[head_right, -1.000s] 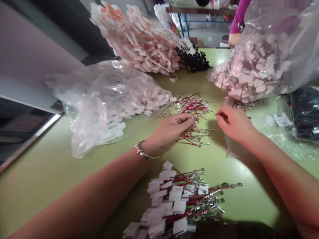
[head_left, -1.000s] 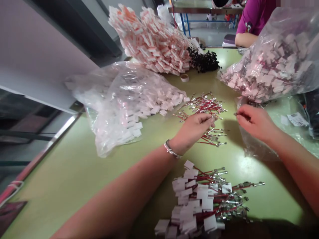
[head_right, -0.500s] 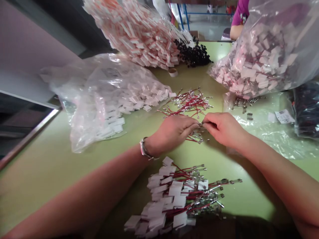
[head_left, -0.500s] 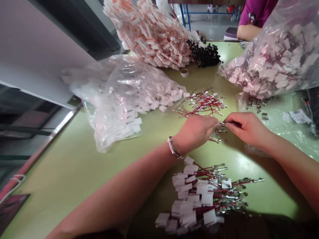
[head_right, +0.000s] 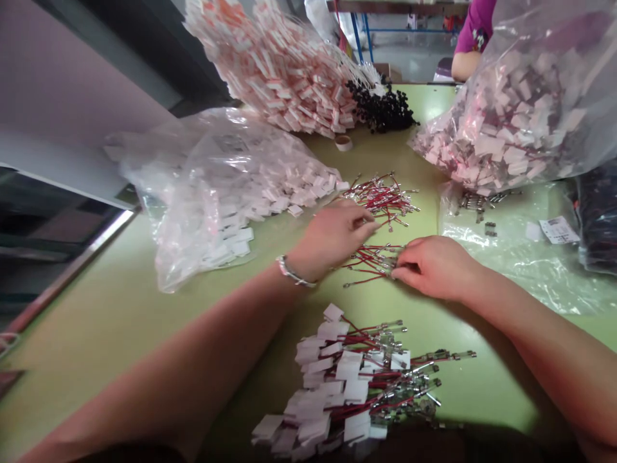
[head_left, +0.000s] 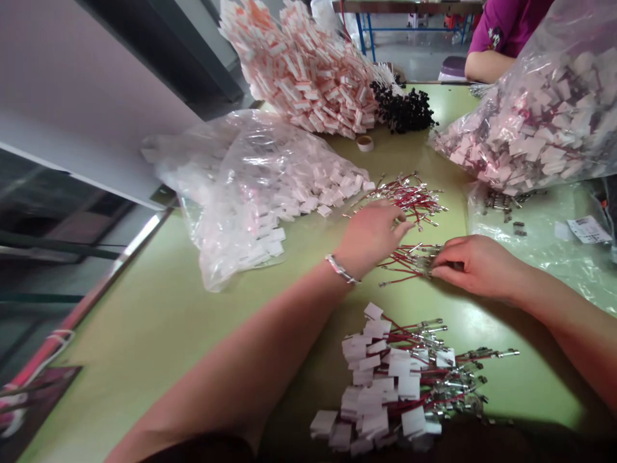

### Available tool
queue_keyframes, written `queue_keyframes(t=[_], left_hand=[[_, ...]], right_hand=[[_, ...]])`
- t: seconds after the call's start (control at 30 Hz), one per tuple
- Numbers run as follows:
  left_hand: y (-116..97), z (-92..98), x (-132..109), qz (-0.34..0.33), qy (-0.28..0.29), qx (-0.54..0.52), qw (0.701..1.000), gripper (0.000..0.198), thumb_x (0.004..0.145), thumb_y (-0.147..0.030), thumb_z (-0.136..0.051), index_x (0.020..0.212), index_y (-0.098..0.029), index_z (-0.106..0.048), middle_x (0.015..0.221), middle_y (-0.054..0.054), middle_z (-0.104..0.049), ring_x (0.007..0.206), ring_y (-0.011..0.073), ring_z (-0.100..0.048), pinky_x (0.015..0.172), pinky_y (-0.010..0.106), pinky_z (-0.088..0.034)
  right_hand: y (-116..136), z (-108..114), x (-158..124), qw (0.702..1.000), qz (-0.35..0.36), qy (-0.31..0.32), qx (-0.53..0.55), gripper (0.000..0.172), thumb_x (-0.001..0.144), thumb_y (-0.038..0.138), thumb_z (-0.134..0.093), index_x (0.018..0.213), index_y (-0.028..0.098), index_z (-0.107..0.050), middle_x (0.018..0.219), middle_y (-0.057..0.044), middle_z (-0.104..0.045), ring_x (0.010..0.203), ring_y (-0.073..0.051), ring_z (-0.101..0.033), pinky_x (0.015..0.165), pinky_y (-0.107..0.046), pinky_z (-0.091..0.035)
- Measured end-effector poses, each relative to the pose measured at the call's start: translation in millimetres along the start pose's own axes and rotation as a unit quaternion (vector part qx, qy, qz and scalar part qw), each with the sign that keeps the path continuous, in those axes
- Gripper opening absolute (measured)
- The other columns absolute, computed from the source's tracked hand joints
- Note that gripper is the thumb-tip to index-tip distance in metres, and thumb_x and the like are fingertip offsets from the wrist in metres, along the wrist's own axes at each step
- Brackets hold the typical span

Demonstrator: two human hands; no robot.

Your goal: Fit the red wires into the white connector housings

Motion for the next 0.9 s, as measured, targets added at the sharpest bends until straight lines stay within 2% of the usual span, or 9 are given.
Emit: queue_keyframes(t=[0.1,0.2,0.27,0.33,0.53,0.6,0.73,0.8,0.9], left_hand=[[0,-18.8,1,-0.002,0.009,0.023,1.000,0.013,0.081,-0.027,-0.058,0.073,-0.018,-0.063,0.080,0.007,-0.057,0.085,0.0222,-0.052,0.075,0.033,-0.041],[2,-22.4,4,0.004,0.017,-0.003,1.000,0.015,0.081,-0.019,-0.054,0.067,-0.017,-0.059,0.077,0.006,-0.055,0.084,0.0221,-0.051,0.077,0.034,-0.041],[3,-17.1,6,0.000,0.009,-0.017,1.000,0.015,0.081,-0.019,-0.053,0.067,-0.017,-0.057,0.077,0.006,-0.055,0.083,0.0213,-0.051,0.077,0.034,-0.041],[5,-7.6,7,0.006,-0.019,-0.036,0.999,0.013,0.082,-0.019,-0.053,0.069,-0.017,-0.056,0.078,0.005,-0.057,0.080,0.0192,-0.051,0.075,0.032,-0.041],[10,26.3,1,0.094,-0.174,-0.145,0.970,0.007,0.080,-0.021,-0.055,0.083,-0.017,-0.060,0.057,-0.004,-0.052,0.054,0.0102,-0.045,0.056,0.024,-0.038],[10,31.4,-1,0.107,-0.193,-0.218,0.951,0.009,0.076,-0.021,-0.060,0.084,-0.018,-0.062,0.056,-0.004,-0.052,0.051,0.0086,-0.045,0.053,0.022,-0.039],[7,28.2,-3,0.155,-0.134,-0.429,0.880,0.009,0.074,-0.025,-0.066,0.078,-0.016,-0.064,0.062,-0.001,-0.059,0.052,0.0085,-0.052,0.051,0.022,-0.044],[4,26.0,-3,0.161,-0.095,-0.506,0.842,0.009,0.075,-0.023,-0.067,0.079,-0.016,-0.065,0.067,0.001,-0.063,0.058,0.0094,-0.057,0.054,0.022,-0.049],[2,24.9,-3,0.154,-0.067,-0.546,0.821,0.010,0.078,-0.024,-0.066,0.084,-0.015,-0.067,0.077,0.005,-0.067,0.066,0.0108,-0.062,0.058,0.022,-0.051]], right_hand=[[-17,18,-1,0.997,-0.055,-0.053,0.000,0.030,0.086,0.041,-0.050,0.075,0.023,-0.070,0.066,-0.001,-0.064,0.057,-0.014,-0.052,0.055,-0.028,-0.037],[-48,46,-8,0.978,-0.152,-0.133,-0.050,0.029,0.085,0.039,-0.049,0.071,0.022,-0.069,0.058,0.000,-0.060,0.051,-0.014,-0.048,0.051,-0.028,-0.033],[-69,60,-14,0.961,-0.205,-0.154,-0.106,0.026,0.081,0.036,-0.051,0.071,0.021,-0.069,0.058,-0.001,-0.061,0.050,-0.015,-0.048,0.050,-0.029,-0.032],[-85,65,-17,0.953,-0.230,-0.145,-0.131,0.022,0.079,0.033,-0.052,0.074,0.021,-0.070,0.064,-0.003,-0.065,0.054,-0.017,-0.051,0.052,-0.029,-0.033],[-103,59,-15,0.948,-0.225,-0.128,-0.186,0.021,0.079,0.023,-0.051,0.082,0.020,-0.071,0.081,-0.007,-0.069,0.070,-0.021,-0.058,0.061,-0.030,-0.036],[-105,57,-15,0.947,-0.213,-0.129,-0.202,0.022,0.081,0.020,-0.050,0.087,0.018,-0.071,0.086,-0.010,-0.068,0.074,-0.022,-0.057,0.063,-0.031,-0.035],[-110,55,-18,0.945,-0.188,-0.137,-0.228,0.027,0.080,0.016,-0.052,0.100,0.019,-0.070,0.096,-0.011,-0.064,0.073,-0.019,-0.054,0.060,-0.030,-0.031],[-110,52,-18,0.952,-0.159,-0.130,-0.228,0.025,0.082,0.017,-0.052,0.099,0.020,-0.070,0.096,-0.010,-0.063,0.073,-0.018,-0.052,0.058,-0.029,-0.030],[-108,48,-16,0.957,-0.124,-0.122,-0.233,0.021,0.086,0.023,-0.050,0.086,0.019,-0.070,0.092,-0.010,-0.063,0.076,-0.019,-0.052,0.058,-0.029,-0.029]])
Point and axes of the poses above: each hand's wrist, its own x-axis towards the middle knuckle, its own z-axis out of the back of the hand, y = z × x, the point moved 5 cm from there along x, towards the middle knuckle
